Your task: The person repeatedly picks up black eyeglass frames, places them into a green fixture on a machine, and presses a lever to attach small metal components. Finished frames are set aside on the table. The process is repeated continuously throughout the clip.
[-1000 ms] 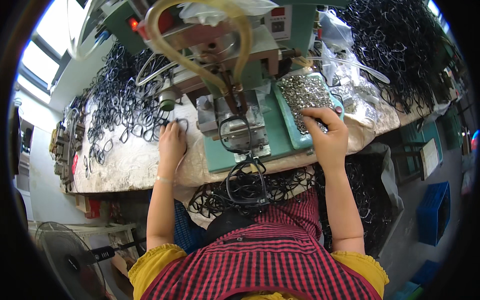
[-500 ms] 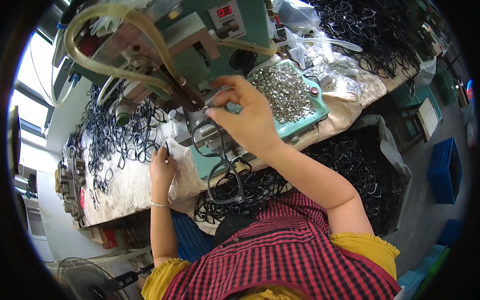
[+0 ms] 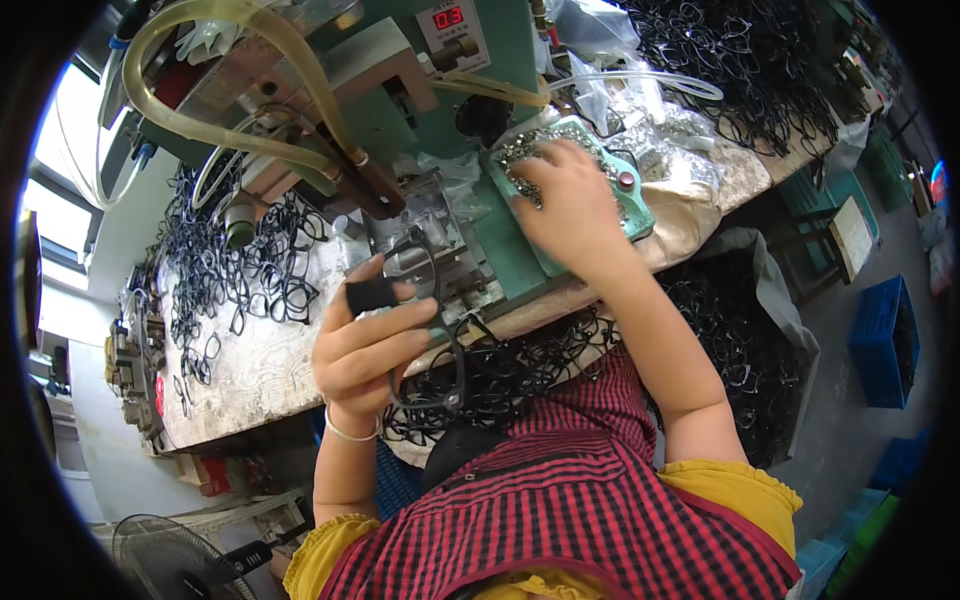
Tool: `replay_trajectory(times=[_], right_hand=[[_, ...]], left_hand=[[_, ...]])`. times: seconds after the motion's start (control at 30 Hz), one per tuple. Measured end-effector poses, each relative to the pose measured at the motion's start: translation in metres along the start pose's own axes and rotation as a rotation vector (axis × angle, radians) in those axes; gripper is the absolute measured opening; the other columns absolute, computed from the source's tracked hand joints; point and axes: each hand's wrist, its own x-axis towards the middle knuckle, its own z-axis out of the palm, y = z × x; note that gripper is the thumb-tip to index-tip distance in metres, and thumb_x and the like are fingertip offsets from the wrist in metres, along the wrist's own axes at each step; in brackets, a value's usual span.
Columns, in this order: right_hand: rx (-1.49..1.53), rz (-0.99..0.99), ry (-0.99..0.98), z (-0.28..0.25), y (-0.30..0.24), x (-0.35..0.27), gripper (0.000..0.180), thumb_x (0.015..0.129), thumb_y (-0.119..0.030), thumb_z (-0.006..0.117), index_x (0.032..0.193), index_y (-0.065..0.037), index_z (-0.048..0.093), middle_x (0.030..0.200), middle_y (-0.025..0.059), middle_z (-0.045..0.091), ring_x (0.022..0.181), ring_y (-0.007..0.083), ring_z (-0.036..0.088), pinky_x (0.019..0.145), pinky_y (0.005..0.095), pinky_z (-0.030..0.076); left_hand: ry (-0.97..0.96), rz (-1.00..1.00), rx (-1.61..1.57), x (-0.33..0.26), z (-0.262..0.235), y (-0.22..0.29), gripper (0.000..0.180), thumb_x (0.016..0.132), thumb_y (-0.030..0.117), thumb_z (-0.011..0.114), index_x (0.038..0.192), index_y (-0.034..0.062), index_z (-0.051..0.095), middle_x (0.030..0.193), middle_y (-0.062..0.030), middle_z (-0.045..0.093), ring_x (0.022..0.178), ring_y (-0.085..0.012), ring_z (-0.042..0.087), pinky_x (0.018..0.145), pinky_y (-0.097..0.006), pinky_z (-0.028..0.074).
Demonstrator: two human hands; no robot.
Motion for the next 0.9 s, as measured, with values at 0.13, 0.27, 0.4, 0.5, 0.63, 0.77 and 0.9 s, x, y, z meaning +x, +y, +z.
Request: replay_trajectory(times=[0.13,0.27,0.4,0.5,0.63,0.77,0.9], right_hand=[[-0.051,0.021,0.116,0.02,0.055,-0.018,0.023,0.075,-0.021,0.08,0.095,-0.012,0.076,0.123,0.0215,0.064,0.128,0.0383,0.053,0.107,0.0448,0.043],[-0.049,-0.047,0.154,0.024,0.047,-0.018,0.014,0.076,-0.014,0.076,0.088,-0.01,0.073,0.122,0.0193,0.064,0.126,0.0374,0.055,0.103,0.0462,0.045],[-0.073,-0.309,-0.096,0.026,0.029,0.002,0.014,0.078,-0.007,0.069,0.092,-0.005,0.065,0.127,0.0168,0.061,0.129,0.0355,0.053,0.097,0.0487,0.048],[-0.02,-0.275,0.117,0.03,0.041,0.011,0.012,0.083,-0.004,0.065,0.095,-0.001,0.065,0.11,0.0181,0.069,0.113,0.0395,0.062,0.094,0.0445,0.05],[0.757,0.43,0.313,0.021,0.069,-0.029,0.011,0.094,-0.01,0.068,0.103,-0.003,0.07,0.095,0.0031,0.07,0.087,0.012,0.065,0.08,0.0267,0.051],[0.998,0.525,0.398,0.032,0.066,-0.033,0.012,0.093,-0.007,0.067,0.104,-0.003,0.069,0.094,0.0029,0.069,0.086,0.0103,0.063,0.081,0.0239,0.05],[0.951,0.35,0.287,0.048,0.032,0.0,0.014,0.091,-0.002,0.067,0.105,-0.002,0.071,0.096,0.0011,0.07,0.088,0.0081,0.063,0.081,0.0219,0.049]], left_hand=[[-0.075,0.036,-0.018,0.002,-0.005,-0.014,0.01,0.082,0.016,0.072,0.088,0.0075,0.072,0.095,-0.0118,0.076,0.086,-0.0303,0.071,0.099,-0.054,0.05],[-0.109,0.019,-0.081,0.012,-0.009,-0.013,0.016,0.077,0.006,0.072,0.093,0.0084,0.074,0.099,-0.0098,0.076,0.082,-0.0271,0.068,0.094,-0.053,0.05],[-0.092,-0.029,-0.069,-0.003,-0.008,-0.009,0.026,0.073,0.0,0.075,0.097,0.0098,0.074,0.108,-0.0064,0.075,0.09,-0.0277,0.068,0.104,-0.053,0.044],[-0.017,-0.164,0.048,-0.033,0.002,0.018,0.03,0.082,0.013,0.075,0.111,0.0095,0.07,0.122,-0.0136,0.07,0.11,-0.034,0.066,0.111,-0.052,0.041],[0.247,-0.341,0.55,-0.101,-0.025,0.037,0.024,0.089,0.011,0.071,0.112,0.0042,0.067,0.124,-0.0157,0.068,0.114,-0.0332,0.064,0.106,-0.047,0.044],[0.467,-0.682,0.767,-0.113,-0.098,-0.016,0.018,0.087,0.009,0.072,0.103,0.0037,0.068,0.117,-0.0144,0.069,0.113,-0.0314,0.062,0.096,-0.043,0.044],[0.127,-0.981,1.268,-0.116,-0.146,-0.119,0.043,0.09,0.045,0.067,0.102,0.004,0.072,0.122,-0.0152,0.066,0.117,-0.0344,0.058,0.1,-0.047,0.043]])
